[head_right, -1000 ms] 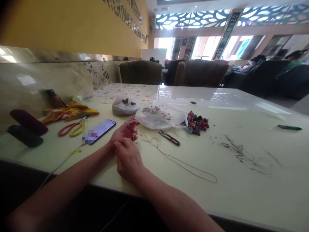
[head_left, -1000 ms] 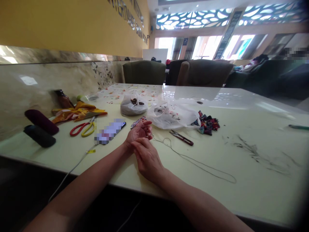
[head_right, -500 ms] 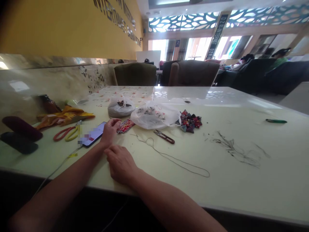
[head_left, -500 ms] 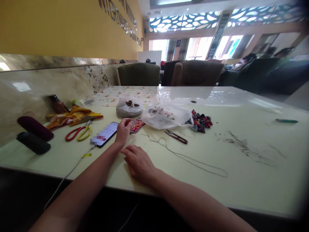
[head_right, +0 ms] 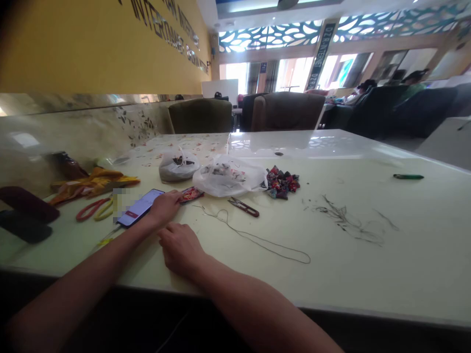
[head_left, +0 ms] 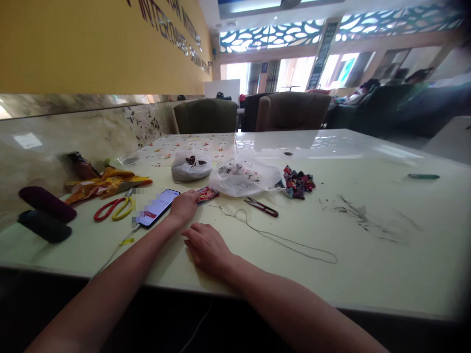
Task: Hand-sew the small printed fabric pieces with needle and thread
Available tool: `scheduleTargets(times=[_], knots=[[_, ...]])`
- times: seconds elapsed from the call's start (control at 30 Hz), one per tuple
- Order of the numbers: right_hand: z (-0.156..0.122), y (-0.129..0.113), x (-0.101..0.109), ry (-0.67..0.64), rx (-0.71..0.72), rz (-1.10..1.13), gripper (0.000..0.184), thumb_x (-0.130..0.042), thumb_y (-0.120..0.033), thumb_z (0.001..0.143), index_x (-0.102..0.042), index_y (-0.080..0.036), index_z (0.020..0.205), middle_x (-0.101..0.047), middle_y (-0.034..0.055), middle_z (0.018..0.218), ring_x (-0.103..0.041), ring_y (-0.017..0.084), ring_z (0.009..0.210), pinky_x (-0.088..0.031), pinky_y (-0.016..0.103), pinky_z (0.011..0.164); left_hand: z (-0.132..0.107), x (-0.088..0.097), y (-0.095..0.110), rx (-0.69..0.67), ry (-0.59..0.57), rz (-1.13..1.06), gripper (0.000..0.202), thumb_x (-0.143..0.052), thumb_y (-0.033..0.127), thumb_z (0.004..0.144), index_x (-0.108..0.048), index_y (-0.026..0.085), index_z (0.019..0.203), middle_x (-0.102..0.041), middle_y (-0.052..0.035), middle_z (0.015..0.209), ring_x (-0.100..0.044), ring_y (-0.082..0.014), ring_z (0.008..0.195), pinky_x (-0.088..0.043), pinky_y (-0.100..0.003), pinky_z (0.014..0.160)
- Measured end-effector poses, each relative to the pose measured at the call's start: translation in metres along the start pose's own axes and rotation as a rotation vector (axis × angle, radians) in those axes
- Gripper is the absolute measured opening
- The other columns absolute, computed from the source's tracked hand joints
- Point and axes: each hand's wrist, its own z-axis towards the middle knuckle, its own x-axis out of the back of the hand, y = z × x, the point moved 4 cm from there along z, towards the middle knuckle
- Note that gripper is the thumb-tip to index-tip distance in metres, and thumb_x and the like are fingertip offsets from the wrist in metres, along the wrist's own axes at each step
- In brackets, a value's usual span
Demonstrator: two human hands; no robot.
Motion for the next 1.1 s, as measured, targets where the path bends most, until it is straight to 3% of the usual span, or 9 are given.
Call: scheduleTargets(times=[0.1, 0.2, 0.33, 0.47, 0.73, 0.87, 0.97, 1.1], knots=[[0.001, -0.001, 0.0, -0.03, -0.002, -0.018, 0.019, -0.053, -0.017, 0.09, -0.065, -0.016, 0.104, -0.066, 0.0084, 0.096, -0.059, 0.019, 0.085, -0.041, 0.031, 0.076, -0.011, 0.013, -0.005, -0.068, -0.097, 0.072, 0.023, -0.048, 0.011, 0.08, -0.069, 0.02, 0.079, -0.069, -0.0075, 0.089, -0.063, -0.0238, 0.08, -0.041, -0.031, 0.071], [0.003, -0.002, -0.001, -0.049, 0.011, -0.038, 0.016, -0.053, -0.018, 0.09, -0.067, -0.016, 0.098, -0.065, 0.0073, 0.092, -0.058, 0.019, 0.083, -0.039, 0.031, 0.072, -0.017, 0.021, -0.008, -0.103, -0.161, 0.102, 0.018, -0.053, 0.02, 0.081, -0.07, 0.021, 0.084, -0.071, -0.0053, 0.094, -0.064, -0.0229, 0.081, -0.042, -0.03, 0.07], [0.003, -0.002, -0.002, -0.081, 0.02, -0.078, 0.012, -0.054, -0.015, 0.087, -0.065, -0.017, 0.086, -0.063, 0.0057, 0.087, -0.057, 0.017, 0.078, -0.036, 0.029, 0.069, -0.015, 0.025, -0.002, -0.075, -0.175, 0.115, 0.024, -0.055, 0.036, 0.085, -0.072, 0.022, 0.096, -0.073, -0.0052, 0.098, -0.065, -0.0233, 0.086, -0.043, -0.029, 0.07], [0.003, -0.001, -0.002, -0.102, 0.019, -0.114, 0.01, -0.054, -0.013, 0.083, -0.062, -0.017, 0.078, -0.062, 0.0045, 0.083, -0.054, 0.016, 0.073, -0.033, 0.029, 0.066, -0.009, 0.022, 0.006, -0.042, -0.171, 0.149, 0.029, -0.057, 0.045, 0.084, -0.072, 0.021, 0.089, -0.073, -0.0077, 0.094, -0.065, -0.0248, 0.083, -0.04, -0.029, 0.064], [0.005, -0.001, -0.002, -0.085, 0.029, -0.107, 0.01, -0.054, -0.014, 0.082, -0.06, -0.017, 0.075, -0.061, 0.0033, 0.082, -0.054, 0.015, 0.072, -0.033, 0.029, 0.065, -0.002, 0.016, -0.006, -0.03, -0.134, 0.06, 0.027, -0.052, 0.035, 0.087, -0.075, 0.02, 0.088, -0.075, -0.0092, 0.096, -0.066, -0.025, 0.087, -0.042, -0.03, 0.071], [0.005, 0.001, -0.001, -0.098, 0.018, -0.082, 0.008, -0.056, -0.012, 0.079, -0.061, -0.017, 0.074, -0.061, 0.0034, 0.081, -0.054, 0.015, 0.073, -0.035, 0.029, 0.066, -0.001, 0.019, -0.013, 0.032, -0.09, -0.004, 0.026, -0.053, 0.034, 0.085, -0.074, 0.018, 0.085, -0.076, -0.0074, 0.085, -0.067, -0.0225, 0.078, -0.043, -0.028, 0.067], [0.005, 0.005, 0.003, -0.03, -0.039, 0.019, 0.012, -0.054, -0.011, 0.082, -0.064, -0.017, 0.078, -0.062, 0.0049, 0.084, -0.056, 0.016, 0.075, -0.039, 0.028, 0.069, -0.001, 0.032, -0.016, 0.093, 0.088, -0.076, 0.027, -0.05, 0.031, 0.088, -0.072, 0.016, 0.088, -0.075, -0.0078, 0.089, -0.067, -0.0214, 0.082, -0.045, -0.028, 0.072], [0.008, 0.019, 0.011, 0.22, -0.226, 0.323, 0.018, -0.052, -0.015, 0.088, -0.068, -0.016, 0.096, -0.065, 0.0086, 0.095, -0.06, 0.018, 0.086, -0.046, 0.03, 0.08, -0.01, 0.055, -0.005, 0.045, 0.513, -0.212, 0.019, -0.054, 0.027, 0.087, -0.068, 0.016, 0.082, -0.071, -0.0065, 0.083, -0.065, -0.0198, 0.078, -0.047, -0.029, 0.077]])
